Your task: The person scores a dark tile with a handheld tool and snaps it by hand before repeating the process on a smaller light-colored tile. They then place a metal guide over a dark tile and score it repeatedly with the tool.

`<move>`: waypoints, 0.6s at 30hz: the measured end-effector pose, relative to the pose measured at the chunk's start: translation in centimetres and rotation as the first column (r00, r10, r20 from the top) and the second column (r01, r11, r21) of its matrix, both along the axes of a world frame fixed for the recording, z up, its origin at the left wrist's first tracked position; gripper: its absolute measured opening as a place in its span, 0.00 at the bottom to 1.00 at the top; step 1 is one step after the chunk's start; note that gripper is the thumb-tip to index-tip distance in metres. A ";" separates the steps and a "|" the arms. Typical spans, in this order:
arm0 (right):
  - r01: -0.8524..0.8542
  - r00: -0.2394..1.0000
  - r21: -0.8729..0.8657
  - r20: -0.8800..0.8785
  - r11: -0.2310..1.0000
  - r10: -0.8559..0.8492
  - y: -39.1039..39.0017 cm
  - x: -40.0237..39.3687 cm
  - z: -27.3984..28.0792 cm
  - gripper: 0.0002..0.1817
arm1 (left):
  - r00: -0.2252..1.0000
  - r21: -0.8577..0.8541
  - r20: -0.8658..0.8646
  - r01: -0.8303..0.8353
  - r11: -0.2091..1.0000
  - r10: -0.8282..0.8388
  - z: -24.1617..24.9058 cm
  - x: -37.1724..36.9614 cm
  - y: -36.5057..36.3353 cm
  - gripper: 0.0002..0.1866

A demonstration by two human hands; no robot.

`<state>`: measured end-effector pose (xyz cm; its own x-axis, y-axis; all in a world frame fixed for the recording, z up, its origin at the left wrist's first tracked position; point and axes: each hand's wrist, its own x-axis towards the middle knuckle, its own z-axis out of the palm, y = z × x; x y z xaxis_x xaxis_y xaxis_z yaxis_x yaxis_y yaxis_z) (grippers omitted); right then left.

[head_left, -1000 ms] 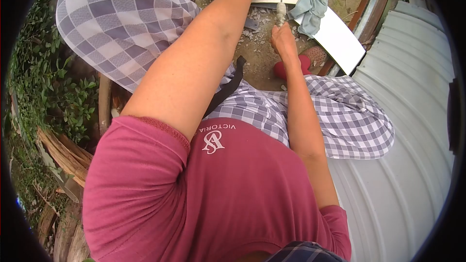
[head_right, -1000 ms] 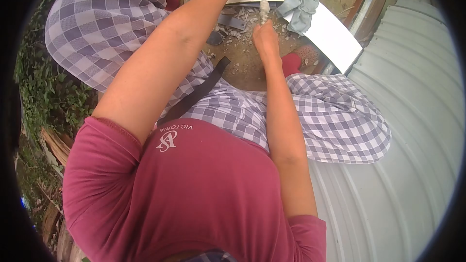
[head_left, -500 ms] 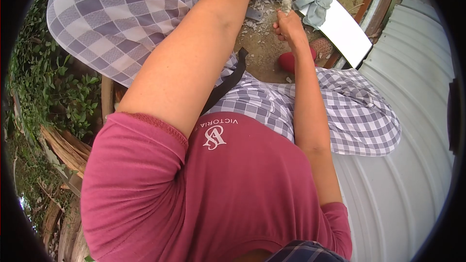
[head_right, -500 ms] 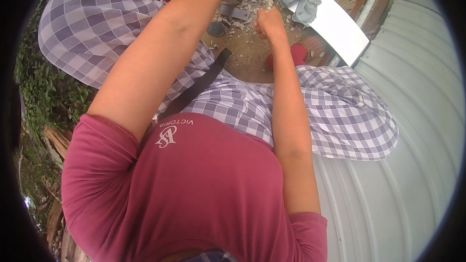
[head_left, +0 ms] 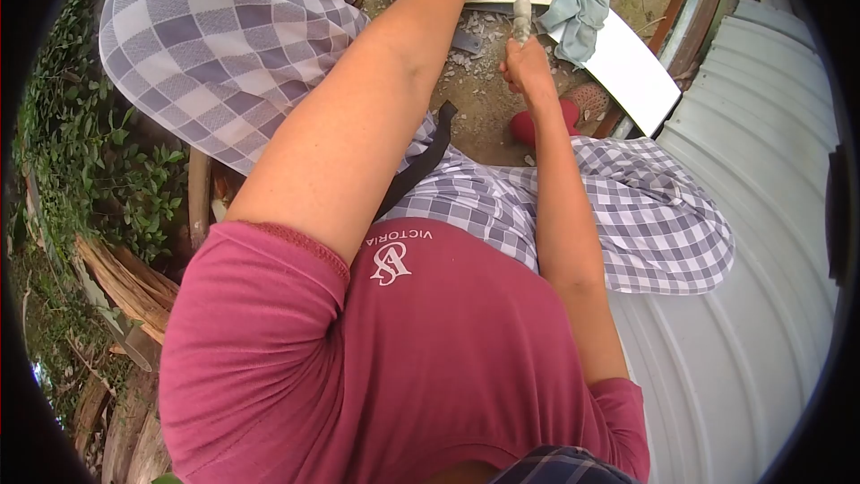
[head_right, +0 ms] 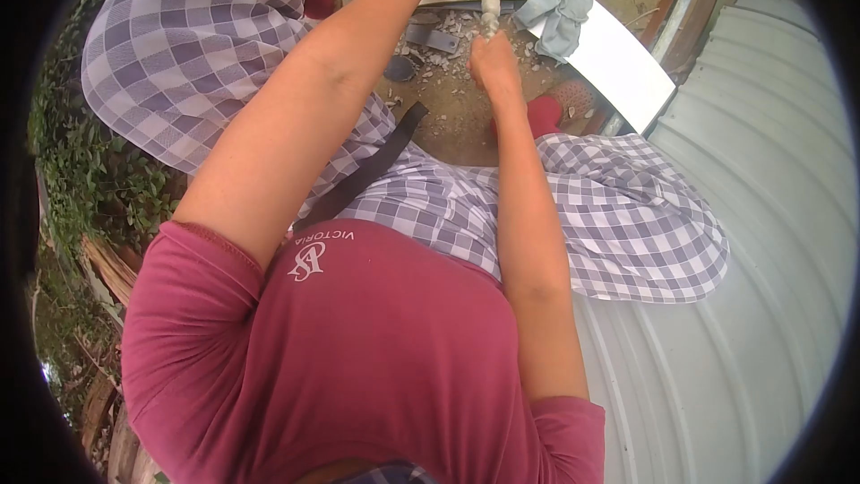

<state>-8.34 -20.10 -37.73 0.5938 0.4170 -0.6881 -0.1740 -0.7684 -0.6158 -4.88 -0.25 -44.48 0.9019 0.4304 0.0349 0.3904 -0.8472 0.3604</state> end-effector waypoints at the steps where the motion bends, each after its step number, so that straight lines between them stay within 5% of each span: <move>1: -0.027 0.997 -0.050 0.075 0.998 0.031 -0.4 -0.5 -0.8 0.14 | 1.000 0.002 0.007 -0.001 1.000 0.001 0.0 0.1 -0.1 0.16; 7: -0.036 0.998 -0.074 0.049 0.997 0.040 1.5 3.2 -1.1 0.16 | 0.999 -0.059 0.005 -0.033 0.998 0.034 -0.3 0.1 -0.7 0.17; 13: -0.075 0.942 -0.083 0.321 0.994 0.098 -0.8 1.3 -3.3 0.10 | 1.000 -0.049 -0.005 -0.021 0.999 0.021 -0.1 0.3 -0.3 0.17; 18: -0.097 0.980 -0.137 0.160 0.986 0.118 0.5 4.4 -1.8 0.20 | 0.999 -0.038 -0.043 -0.022 0.999 0.020 0.1 0.3 -0.5 0.17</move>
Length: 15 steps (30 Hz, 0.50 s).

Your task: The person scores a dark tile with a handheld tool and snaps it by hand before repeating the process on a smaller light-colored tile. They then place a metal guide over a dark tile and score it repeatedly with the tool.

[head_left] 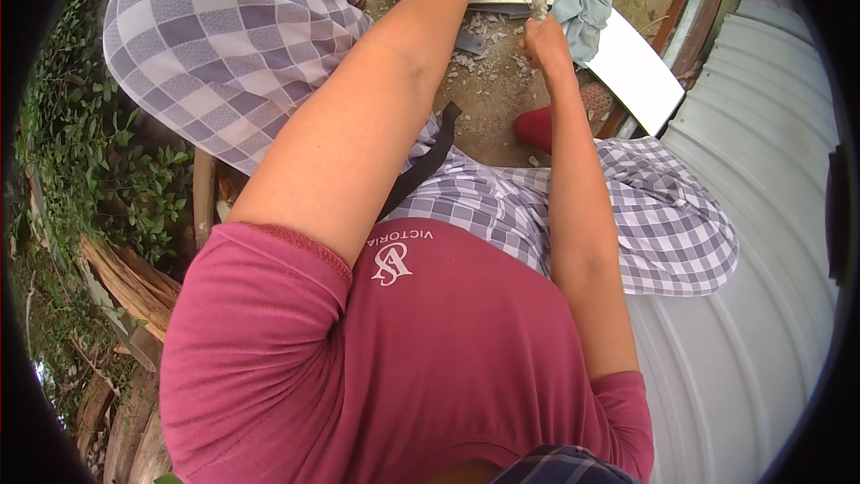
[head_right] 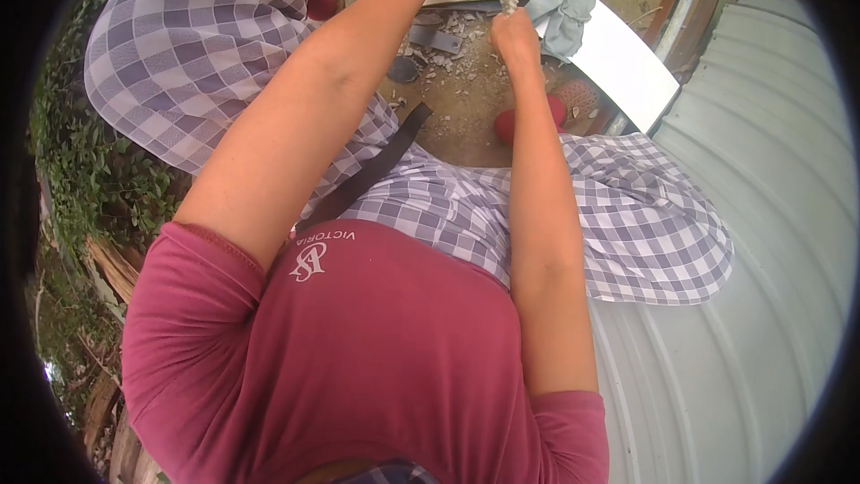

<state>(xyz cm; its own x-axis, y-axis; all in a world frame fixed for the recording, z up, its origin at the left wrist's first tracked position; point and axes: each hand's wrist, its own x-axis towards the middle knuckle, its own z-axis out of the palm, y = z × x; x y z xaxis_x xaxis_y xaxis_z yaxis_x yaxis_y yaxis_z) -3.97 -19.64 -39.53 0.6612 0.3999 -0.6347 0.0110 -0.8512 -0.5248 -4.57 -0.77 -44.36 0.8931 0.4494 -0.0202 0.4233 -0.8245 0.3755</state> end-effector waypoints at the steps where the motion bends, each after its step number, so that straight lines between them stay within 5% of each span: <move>1: -0.018 0.999 -0.029 -0.049 0.999 0.016 0.3 0.4 0.6 0.21 | 0.999 0.020 0.034 -0.008 1.000 0.007 0.0 -0.2 0.0 0.17; 5: -0.010 0.987 -0.063 0.157 0.998 0.019 -1.4 -2.7 -0.7 0.21 | 1.000 0.010 0.015 -0.004 1.000 0.004 0.4 -0.3 0.1 0.17; 15: 0.018 0.997 -0.010 0.076 1.000 -0.018 -0.6 -2.2 0.1 0.21 | 0.999 -0.072 0.032 -0.023 0.997 0.025 -0.8 0.1 0.4 0.13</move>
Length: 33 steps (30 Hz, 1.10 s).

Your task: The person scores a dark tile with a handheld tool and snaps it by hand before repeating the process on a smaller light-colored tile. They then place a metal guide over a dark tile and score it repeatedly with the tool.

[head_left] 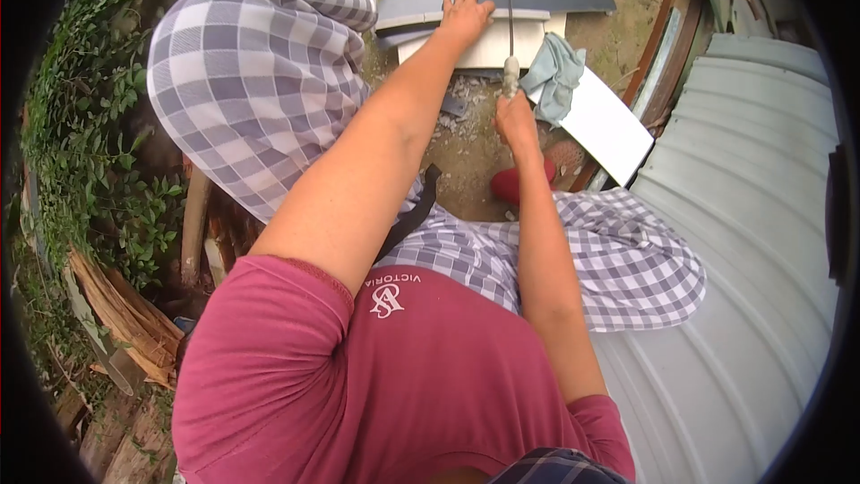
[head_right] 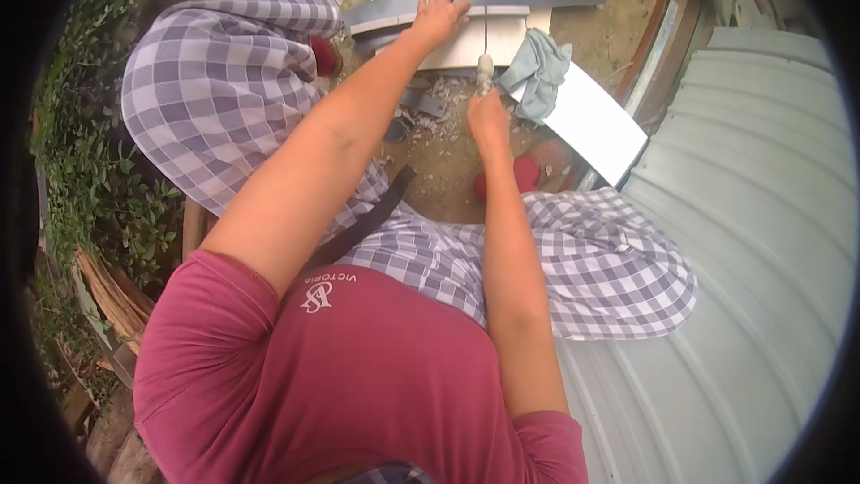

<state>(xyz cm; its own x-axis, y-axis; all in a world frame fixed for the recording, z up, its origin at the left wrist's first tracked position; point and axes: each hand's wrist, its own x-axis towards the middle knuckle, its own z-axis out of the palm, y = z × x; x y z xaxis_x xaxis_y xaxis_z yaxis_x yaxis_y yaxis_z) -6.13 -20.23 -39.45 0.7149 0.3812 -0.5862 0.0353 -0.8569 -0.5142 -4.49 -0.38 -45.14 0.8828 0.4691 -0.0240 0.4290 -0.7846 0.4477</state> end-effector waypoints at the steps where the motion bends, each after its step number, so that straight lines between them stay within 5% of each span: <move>1: -0.008 1.000 0.030 -0.009 1.000 0.008 0.1 -0.6 -0.5 0.21 | 1.000 0.022 -0.014 0.002 1.000 -0.001 0.2 -0.1 -0.2 0.13; 4: -0.115 0.983 0.027 0.147 0.993 0.110 -0.3 0.0 -3.5 0.16 | 0.999 0.053 -0.040 -0.015 0.998 0.017 1.5 0.4 0.3 0.13; 8: 0.043 0.991 0.108 -0.130 0.993 -0.028 -1.0 0.2 -0.6 0.11 | 1.000 0.043 -0.017 0.008 0.999 -0.007 0.7 -0.4 -0.4 0.13; 11: 0.023 0.994 0.062 -0.110 0.998 -0.016 -0.3 -1.6 0.7 0.16 | 0.998 0.047 -0.064 0.014 0.999 -0.011 1.6 -0.4 -0.4 0.14; 14: 0.091 0.976 0.126 -0.207 0.988 -0.064 0.2 -1.5 0.1 0.10 | 0.999 0.004 -0.044 -0.016 1.000 0.017 1.4 -0.3 -0.2 0.14; 20: 0.003 0.997 0.098 -0.083 0.995 0.005 0.1 1.2 -1.9 0.11 | 0.999 -0.013 -0.050 0.000 1.000 -0.001 1.2 -0.3 -0.3 0.14; 26: -0.010 0.999 -0.018 -0.052 1.000 0.009 -0.1 -2.5 1.9 0.19 | 0.998 0.015 -0.055 0.002 1.000 -0.002 0.8 -0.3 -0.2 0.13; 28: 0.004 0.995 -0.020 -0.099 1.000 -0.006 -0.4 -1.6 0.2 0.19 | 0.998 0.015 -0.064 0.007 1.000 -0.006 1.0 -0.2 -0.4 0.13; 31: -0.062 0.997 0.029 0.055 0.998 0.060 -1.0 -0.5 -2.1 0.11 | 0.998 -0.029 -0.068 -0.021 0.999 0.019 1.1 -0.1 -0.4 0.13; 33: 0.065 0.990 0.110 -0.130 0.992 -0.051 -1.0 0.1 -2.1 0.10 | 0.998 0.072 -0.061 0.017 0.997 -0.013 0.8 -0.4 -0.4 0.13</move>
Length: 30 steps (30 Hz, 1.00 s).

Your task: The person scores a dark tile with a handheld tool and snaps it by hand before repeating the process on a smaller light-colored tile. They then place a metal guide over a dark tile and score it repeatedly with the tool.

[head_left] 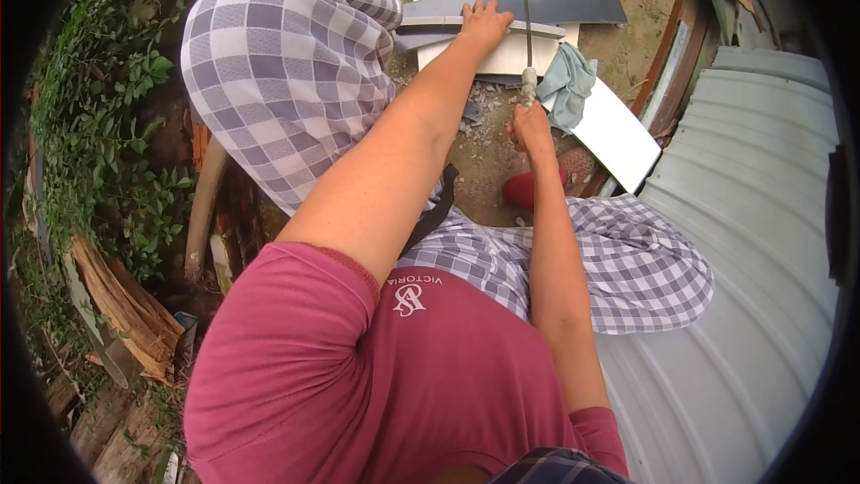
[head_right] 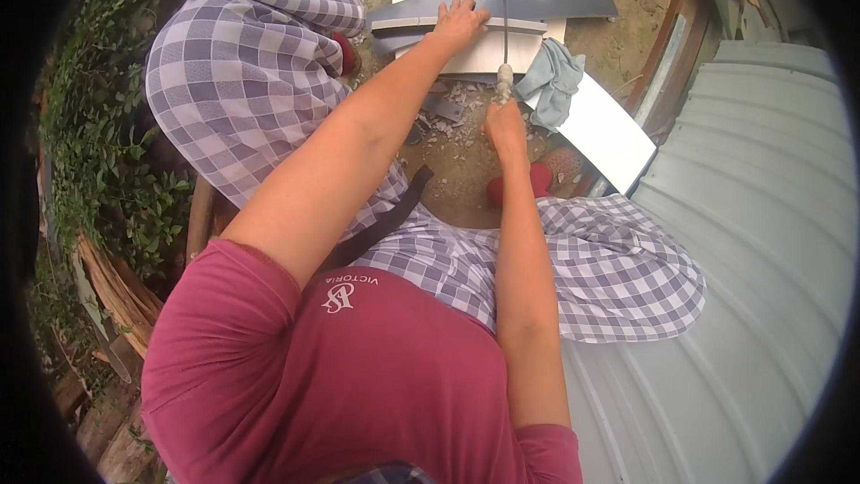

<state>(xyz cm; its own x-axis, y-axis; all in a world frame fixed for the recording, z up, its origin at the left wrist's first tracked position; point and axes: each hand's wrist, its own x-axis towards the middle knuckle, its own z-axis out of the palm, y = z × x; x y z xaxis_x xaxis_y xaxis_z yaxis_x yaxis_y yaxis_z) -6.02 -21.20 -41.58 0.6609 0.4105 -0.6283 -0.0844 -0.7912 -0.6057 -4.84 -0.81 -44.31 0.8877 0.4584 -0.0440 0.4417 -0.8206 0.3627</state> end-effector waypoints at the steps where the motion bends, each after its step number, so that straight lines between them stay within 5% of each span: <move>1: 0.002 1.000 0.004 0.001 1.000 -0.002 0.3 -0.2 1.0 0.10 | 1.000 0.004 0.001 0.002 1.000 -0.002 0.0 -0.1 0.0 0.13; 3: 0.045 0.991 -0.003 -0.127 0.999 -0.045 0.3 -0.9 2.6 0.09 | 1.000 0.014 -0.019 0.024 1.000 -0.023 0.1 -0.2 -0.1 0.12; 13: 0.029 0.991 -0.013 -0.127 0.999 -0.030 0.0 -0.8 3.2 0.08 | 0.999 0.058 -0.012 0.033 0.998 -0.033 0.6 -0.9 -0.6 0.13; 18: 0.075 0.984 -0.004 -0.163 0.997 -0.075 -0.2 -3.6 4.2 0.08 | 0.991 0.212 -0.101 0.112 0.971 -0.092 1.1 -1.4 -0.9 0.13; 22: 0.101 0.990 -0.038 -0.090 0.994 -0.104 0.4 -2.7 4.1 0.15 | 0.996 0.180 -0.078 0.055 0.982 -0.042 1.4 -1.3 -1.2 0.13; 24: 0.078 0.992 -0.008 -0.096 0.997 -0.078 0.5 -1.4 3.2 0.11 | 0.993 0.051 -0.120 -0.004 0.999 0.010 1.6 -1.0 -1.1 0.13; 30: 0.026 0.998 -0.002 -0.064 1.000 -0.026 0.8 -1.9 3.7 0.10 | 0.999 0.094 -0.038 -0.010 0.996 0.014 1.8 -1.8 -0.5 0.11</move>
<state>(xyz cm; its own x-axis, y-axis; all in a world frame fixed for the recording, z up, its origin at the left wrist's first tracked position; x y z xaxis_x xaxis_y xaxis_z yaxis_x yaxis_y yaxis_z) -7.95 -20.39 -37.89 0.6301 0.3931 -0.6697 -0.1434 -0.7886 -0.5979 -6.68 -1.35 -42.53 0.8806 0.4726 -0.0344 0.4638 -0.8446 0.2674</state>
